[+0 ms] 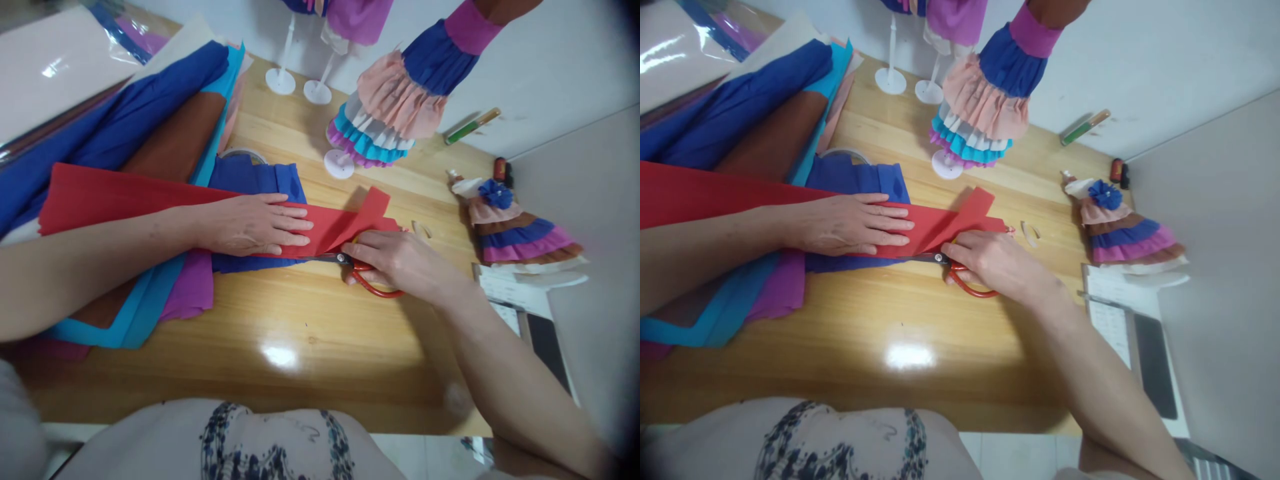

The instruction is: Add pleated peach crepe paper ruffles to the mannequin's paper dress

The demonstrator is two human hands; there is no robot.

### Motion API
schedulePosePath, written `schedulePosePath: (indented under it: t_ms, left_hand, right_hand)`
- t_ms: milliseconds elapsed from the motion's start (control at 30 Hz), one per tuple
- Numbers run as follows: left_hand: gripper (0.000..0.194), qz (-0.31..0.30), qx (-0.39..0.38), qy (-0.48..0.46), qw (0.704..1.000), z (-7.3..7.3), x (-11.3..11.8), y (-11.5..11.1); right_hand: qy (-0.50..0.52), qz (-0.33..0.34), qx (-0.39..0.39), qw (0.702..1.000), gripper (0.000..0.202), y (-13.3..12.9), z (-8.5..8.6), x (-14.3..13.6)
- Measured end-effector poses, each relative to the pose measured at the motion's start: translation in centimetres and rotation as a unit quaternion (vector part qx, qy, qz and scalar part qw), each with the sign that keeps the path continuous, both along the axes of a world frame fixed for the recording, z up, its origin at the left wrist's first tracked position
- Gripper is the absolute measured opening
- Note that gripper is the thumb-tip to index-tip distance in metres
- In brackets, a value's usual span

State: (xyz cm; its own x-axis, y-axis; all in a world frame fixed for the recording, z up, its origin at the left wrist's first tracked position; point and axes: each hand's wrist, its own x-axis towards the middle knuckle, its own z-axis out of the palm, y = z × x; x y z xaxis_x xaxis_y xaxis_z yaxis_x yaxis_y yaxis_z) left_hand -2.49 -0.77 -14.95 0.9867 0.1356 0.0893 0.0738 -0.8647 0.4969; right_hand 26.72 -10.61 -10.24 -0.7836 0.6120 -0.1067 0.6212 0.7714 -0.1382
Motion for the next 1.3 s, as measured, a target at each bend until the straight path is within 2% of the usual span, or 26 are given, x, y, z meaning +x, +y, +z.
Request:
schedulePosePath:
  t_ms: [167, 367, 500, 633, 1033, 1167, 1300]
  left_hand:
    - [0.037, -0.009, 0.018, -0.002, 1.000, -0.2, 0.0, 0.0]
    - [0.039, -0.008, 0.020, 0.018, 1.000, 0.1, 0.1, 0.0]
    - [0.041, -0.009, 0.024, 0.051, 0.998, 0.2, 0.2, 0.0]
    - [0.039, -0.005, 0.009, 0.040, 0.999, 0.0, 0.2, 0.0]
    - [0.039, 0.000, -0.024, 0.032, 0.999, 0.2, 0.3, -0.1]
    - [0.040, -0.008, -0.024, 0.002, 1.000, 0.1, 0.0, 0.1]
    - [0.043, -0.040, -0.036, -0.077, 0.996, -0.3, -0.5, 0.9]
  right_hand:
    - [0.000, -0.011, 0.018, 1.000, 0.030, -0.4, -0.1, -0.2]
    - [0.019, -0.029, 0.033, 0.999, 0.022, -0.9, -0.1, -1.2]
    - [0.012, -0.034, 0.031, 0.999, 0.020, -0.8, 0.1, -2.1]
    - [-0.010, -0.030, 0.036, 0.999, 0.020, -0.5, 0.3, -2.5]
    - [-0.017, -0.014, -0.027, 0.999, 0.024, 0.0, 0.6, -2.0]
    - [-0.017, -0.010, -0.008, 1.000, 0.027, -0.2, 0.3, -1.9]
    - [-0.017, -0.010, 0.009, 1.000, 0.028, -0.4, 0.2, -2.0]
